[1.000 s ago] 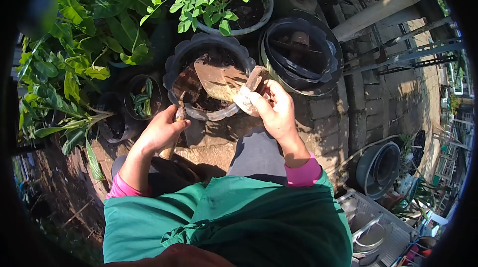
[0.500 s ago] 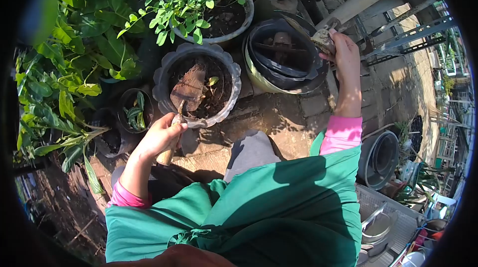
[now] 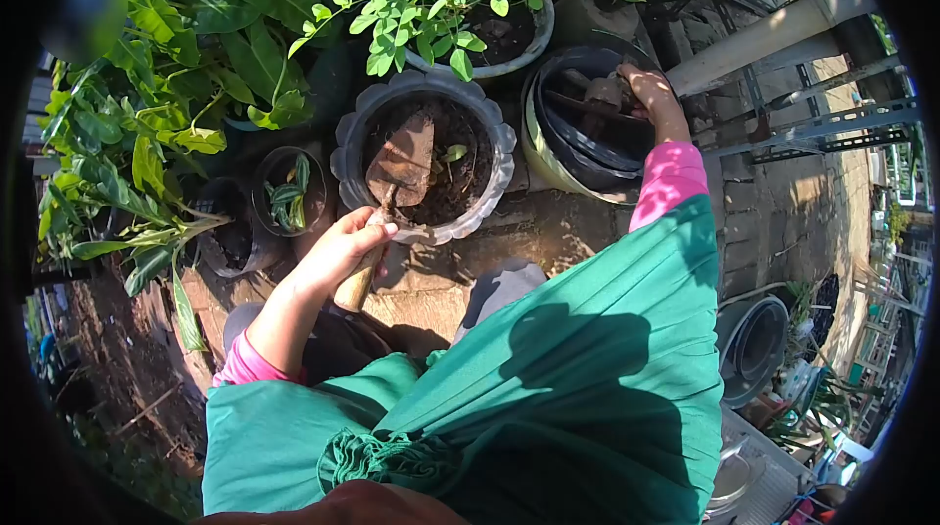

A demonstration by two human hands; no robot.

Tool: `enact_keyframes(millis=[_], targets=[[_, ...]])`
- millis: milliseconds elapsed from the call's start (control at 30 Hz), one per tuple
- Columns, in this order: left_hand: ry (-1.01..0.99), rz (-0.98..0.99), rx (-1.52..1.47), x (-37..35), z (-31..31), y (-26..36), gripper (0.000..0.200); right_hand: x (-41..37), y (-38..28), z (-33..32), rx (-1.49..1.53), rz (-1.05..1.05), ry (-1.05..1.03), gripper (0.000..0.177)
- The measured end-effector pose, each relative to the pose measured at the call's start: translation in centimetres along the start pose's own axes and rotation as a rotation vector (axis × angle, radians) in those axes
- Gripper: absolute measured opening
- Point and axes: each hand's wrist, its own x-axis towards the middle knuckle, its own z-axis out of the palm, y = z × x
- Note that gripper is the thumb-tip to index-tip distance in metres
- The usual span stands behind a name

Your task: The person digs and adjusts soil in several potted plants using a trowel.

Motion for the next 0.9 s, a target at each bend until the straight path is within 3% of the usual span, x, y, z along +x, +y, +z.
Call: enact_keyframes(millis=[33,100,133,167,233,267,300,367,433,467,500,533,633,733,767,833,867,900], targets=[[0.006,0.001,-0.004,0.1,0.0,0.0,0.024,2.6,1.6,0.6,-0.003,-0.004,-0.005,0.039],[-0.006,0.04,-0.03,0.2,0.1,-0.1,0.023,11.5,7.6,1.2,-0.622,-0.462,0.107,0.04],[-0.015,0.042,-0.046,0.3,0.1,-0.1,0.023,13.0,8.7,0.6,-0.835,-0.629,0.022,0.04],[-0.011,0.041,-0.05,0.4,0.2,-0.1,0.023,6.9,9.4,-0.2,-0.837,-0.633,0.017,0.04],[-0.016,0.064,-0.101,0.4,0.4,0.0,0.023,-0.1,0.4,1.6,0.003,0.008,0.085,0.036],[-0.02,0.066,-0.094,0.4,0.4,0.1,0.023,3.4,2.8,0.7,-0.229,-0.445,0.329,0.024],[-0.022,0.069,-0.097,0.4,0.4,0.1,0.023,1.8,1.8,0.8,-0.232,-0.448,0.331,0.024],[-0.058,0.064,-0.091,0.4,0.3,0.1,0.023,-6.4,-2.5,1.9,0.143,-0.753,0.634,0.022],[-0.087,0.087,-0.099,0.3,0.5,0.4,0.025,-14.2,-4.4,4.2,0.13,-0.702,0.462,0.024],[-0.086,0.101,-0.089,0.4,0.7,0.3,0.025,-16.3,-3.7,6.5,0.142,-0.851,0.349,0.024],[-0.085,0.118,-0.078,0.6,0.7,0.3,0.024,-19.8,-3.5,8.7,0.111,-0.819,0.111,0.028],[-0.091,0.155,-0.035,0.8,0.8,0.0,0.024,-22.2,-2.8,11.0,-0.013,-0.722,-0.116,0.033],[-0.118,0.282,-0.082,2.0,1.2,-1.7,0.037,-27.1,0.0,17.4,0.154,-0.269,-0.642,0.035],[-0.07,0.385,-0.025,2.4,2.0,-2.8,0.048,-29.4,2.9,22.5,0.802,-0.242,-0.561,0.035],[-0.047,0.505,0.087,4.3,1.6,-4.4,0.049,-29.4,3.1,23.7,0.921,-0.303,-0.47,0.033],[-0.097,0.579,0.029,3.8,1.7,-4.3,0.051,-31.1,1.9,22.6,0.898,-0.258,-0.447,0.029],[-0.181,0.432,0.034,2.4,1.4,-3.7,0.053,-31.8,1.2,21.7,0.898,-0.185,-0.497,0.025],[-0.228,0.455,0.038,2.2,1.3,-3.8,0.055,-31.7,1.2,21.2,0.926,-0.216,-0.554,0.022]])
